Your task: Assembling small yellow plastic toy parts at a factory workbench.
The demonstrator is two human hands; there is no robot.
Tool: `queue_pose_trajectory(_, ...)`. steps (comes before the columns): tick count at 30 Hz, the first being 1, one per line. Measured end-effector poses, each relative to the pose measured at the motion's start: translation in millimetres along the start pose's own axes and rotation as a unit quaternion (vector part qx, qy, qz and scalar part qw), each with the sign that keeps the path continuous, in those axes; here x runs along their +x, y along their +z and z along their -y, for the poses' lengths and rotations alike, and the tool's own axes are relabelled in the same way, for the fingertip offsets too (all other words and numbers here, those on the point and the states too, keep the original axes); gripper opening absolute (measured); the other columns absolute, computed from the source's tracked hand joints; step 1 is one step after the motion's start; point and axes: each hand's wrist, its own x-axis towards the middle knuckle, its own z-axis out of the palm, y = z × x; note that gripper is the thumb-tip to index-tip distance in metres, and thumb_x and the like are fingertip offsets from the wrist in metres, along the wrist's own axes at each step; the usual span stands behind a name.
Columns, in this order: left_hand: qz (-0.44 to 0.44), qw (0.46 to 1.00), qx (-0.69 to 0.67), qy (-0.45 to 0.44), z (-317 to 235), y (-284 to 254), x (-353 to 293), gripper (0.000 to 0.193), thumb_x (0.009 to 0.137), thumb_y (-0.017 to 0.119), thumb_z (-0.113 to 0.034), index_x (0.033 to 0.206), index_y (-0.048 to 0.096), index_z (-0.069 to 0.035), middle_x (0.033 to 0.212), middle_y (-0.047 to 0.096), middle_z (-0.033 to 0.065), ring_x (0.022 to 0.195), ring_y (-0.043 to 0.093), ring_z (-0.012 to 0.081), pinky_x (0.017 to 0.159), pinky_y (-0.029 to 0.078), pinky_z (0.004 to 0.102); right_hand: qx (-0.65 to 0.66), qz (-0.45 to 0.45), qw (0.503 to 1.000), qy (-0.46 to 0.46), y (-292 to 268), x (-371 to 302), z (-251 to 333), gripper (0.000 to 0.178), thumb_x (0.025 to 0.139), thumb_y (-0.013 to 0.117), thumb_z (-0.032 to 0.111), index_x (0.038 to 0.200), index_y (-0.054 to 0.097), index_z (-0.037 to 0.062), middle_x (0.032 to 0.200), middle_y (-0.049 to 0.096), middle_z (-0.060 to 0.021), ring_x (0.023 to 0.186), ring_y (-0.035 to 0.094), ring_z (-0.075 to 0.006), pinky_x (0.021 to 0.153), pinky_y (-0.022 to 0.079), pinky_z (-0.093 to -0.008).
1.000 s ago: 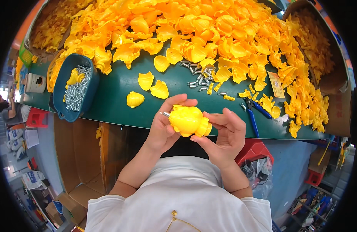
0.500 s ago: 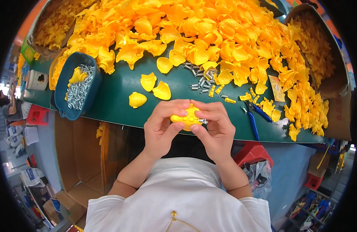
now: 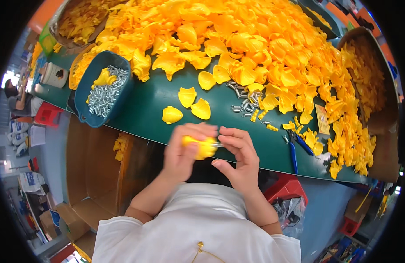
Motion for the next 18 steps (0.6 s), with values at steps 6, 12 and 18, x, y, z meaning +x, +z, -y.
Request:
queue_pose_trajectory(6,-0.152,0.884,0.436,-0.069,-63.1,-117.0,-31.4,0.014,0.088,0.054,-0.012,0.083,0.056,0.0,0.083,0.06,0.0128,0.076,0.057,0.0197,0.071,0.045,0.0308,-0.136,-0.003,0.99,0.023,-13.9,2.8,-4.6,0.034,0.07,0.071,0.001,0.103,0.061,0.003,0.11,0.056,-0.0091,0.104,0.054,-0.02,0.086,0.044,-0.0294)
queue_pose_trajectory(12,-0.13,0.772,0.615,-0.092,-90.8,-125.9,-28.3,0.011,0.084,0.058,-0.005,0.093,0.061,0.001,0.093,0.062,0.0126,0.088,0.06,0.0231,0.081,0.045,0.0291,-0.318,-0.047,0.945,-0.06,-35.4,16.7,1.5,0.018,0.073,0.068,0.002,0.09,0.065,0.0022,0.089,0.062,-0.0104,0.085,0.057,-0.0223,0.077,0.044,-0.0303)
queue_pose_trajectory(18,-0.091,0.799,0.584,0.106,-24.1,-71.3,77.5,0.019,0.084,0.054,0.0,0.103,0.056,0.0,0.097,0.062,0.0145,0.091,0.059,0.0313,0.079,0.047,0.0372,-0.407,-0.096,0.908,-0.01,-59.7,28.0,2.6,0.011,0.077,0.065,0.008,0.088,0.066,0.0064,0.078,0.059,-0.0056,0.074,0.049,-0.0202,0.065,0.038,-0.0303)
